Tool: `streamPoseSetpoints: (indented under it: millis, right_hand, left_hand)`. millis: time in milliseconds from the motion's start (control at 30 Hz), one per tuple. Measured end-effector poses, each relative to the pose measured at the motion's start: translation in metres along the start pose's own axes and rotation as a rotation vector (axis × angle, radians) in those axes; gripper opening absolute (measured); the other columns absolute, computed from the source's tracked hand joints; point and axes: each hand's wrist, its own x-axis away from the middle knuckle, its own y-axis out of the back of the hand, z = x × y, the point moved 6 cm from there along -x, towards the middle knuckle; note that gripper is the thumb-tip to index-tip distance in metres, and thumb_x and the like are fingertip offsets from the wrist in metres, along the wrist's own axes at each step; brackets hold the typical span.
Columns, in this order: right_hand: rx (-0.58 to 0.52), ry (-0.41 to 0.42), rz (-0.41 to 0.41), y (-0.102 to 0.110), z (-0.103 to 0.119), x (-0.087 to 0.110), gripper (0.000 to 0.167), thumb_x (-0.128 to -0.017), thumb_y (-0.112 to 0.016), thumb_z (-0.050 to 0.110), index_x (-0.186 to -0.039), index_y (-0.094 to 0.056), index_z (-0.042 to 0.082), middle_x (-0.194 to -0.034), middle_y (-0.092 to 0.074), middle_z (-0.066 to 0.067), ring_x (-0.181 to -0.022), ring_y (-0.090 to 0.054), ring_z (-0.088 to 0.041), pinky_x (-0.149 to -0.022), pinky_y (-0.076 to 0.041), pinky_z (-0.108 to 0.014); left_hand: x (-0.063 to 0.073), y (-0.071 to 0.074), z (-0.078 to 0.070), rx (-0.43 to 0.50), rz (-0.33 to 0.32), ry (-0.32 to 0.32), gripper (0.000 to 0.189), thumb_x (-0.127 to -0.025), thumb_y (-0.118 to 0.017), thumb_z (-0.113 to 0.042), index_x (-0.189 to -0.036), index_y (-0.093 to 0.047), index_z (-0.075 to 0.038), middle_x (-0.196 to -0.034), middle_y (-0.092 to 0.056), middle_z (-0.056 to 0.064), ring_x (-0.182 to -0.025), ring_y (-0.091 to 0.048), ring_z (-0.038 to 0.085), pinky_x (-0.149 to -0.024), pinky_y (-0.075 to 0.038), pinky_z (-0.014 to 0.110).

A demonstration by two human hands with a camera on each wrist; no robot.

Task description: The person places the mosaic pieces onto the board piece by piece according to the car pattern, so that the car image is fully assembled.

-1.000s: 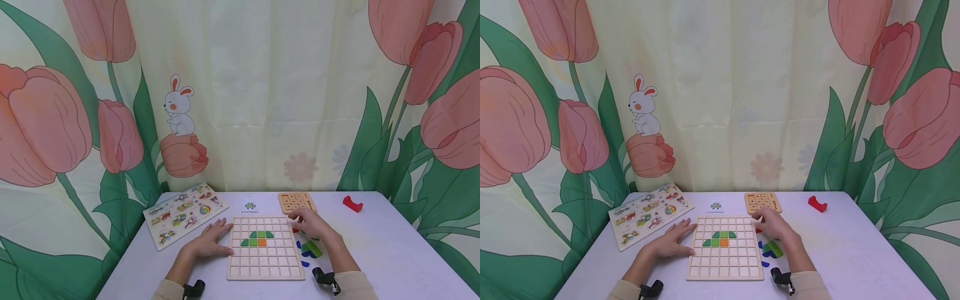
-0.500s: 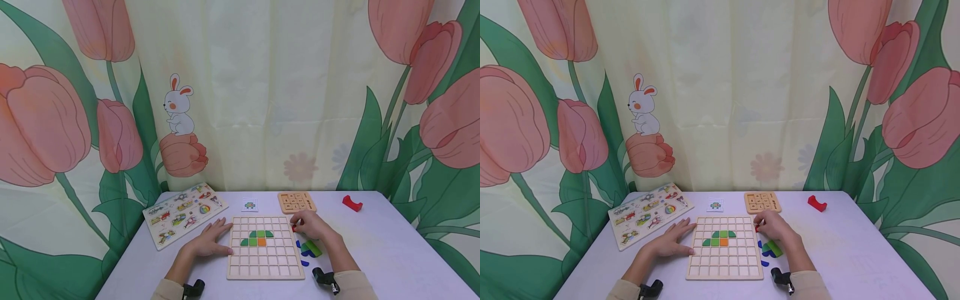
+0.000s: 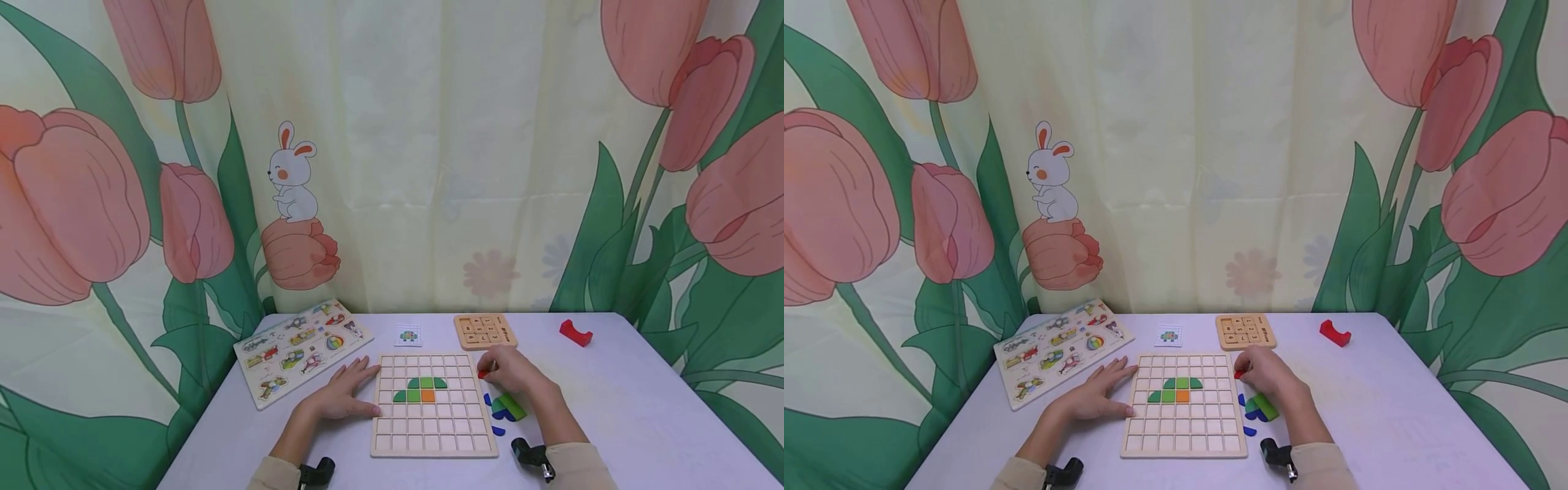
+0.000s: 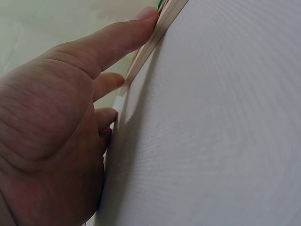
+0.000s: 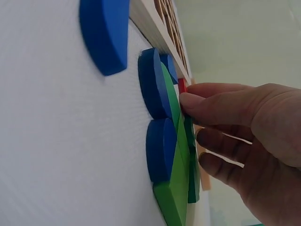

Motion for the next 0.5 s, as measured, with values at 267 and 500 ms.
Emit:
streamPoseSetpoints:
  millis: [267,500]
  right_hand:
    - [0.013,0.031,0.005,-0.0006,0.0019,0.0011,0.016,-0.089,-0.079,0.000,-0.096,-0.078,0.014,-0.087,-0.066,0.000,-0.084,-0.058,-0.017,-0.076,-0.057,-0.030]
    - [0.018,0.020,-0.007,0.0009,0.0021,0.0015,0.014,-0.089,-0.079,0.001,-0.089,-0.074,0.014,-0.084,-0.063,-0.002,-0.082,-0.058,-0.018,-0.073,-0.054,-0.029]
  left_hand:
    - [-0.0003,-0.0009,0.0014,-0.007,0.001,-0.002,0.098,-0.082,-0.078,-0.063,-0.162,-0.038,-0.025,-0.175,-0.017,0.014,-0.163,-0.008,0.035,-0.132,-0.002,0.060]
    - [-0.0013,-0.0008,0.0012,-0.006,0.002,-0.002,0.097,-0.082,-0.078,-0.063,-0.162,-0.038,-0.025,-0.175,-0.017,0.013,-0.163,-0.008,0.036,-0.132,-0.002,0.061]
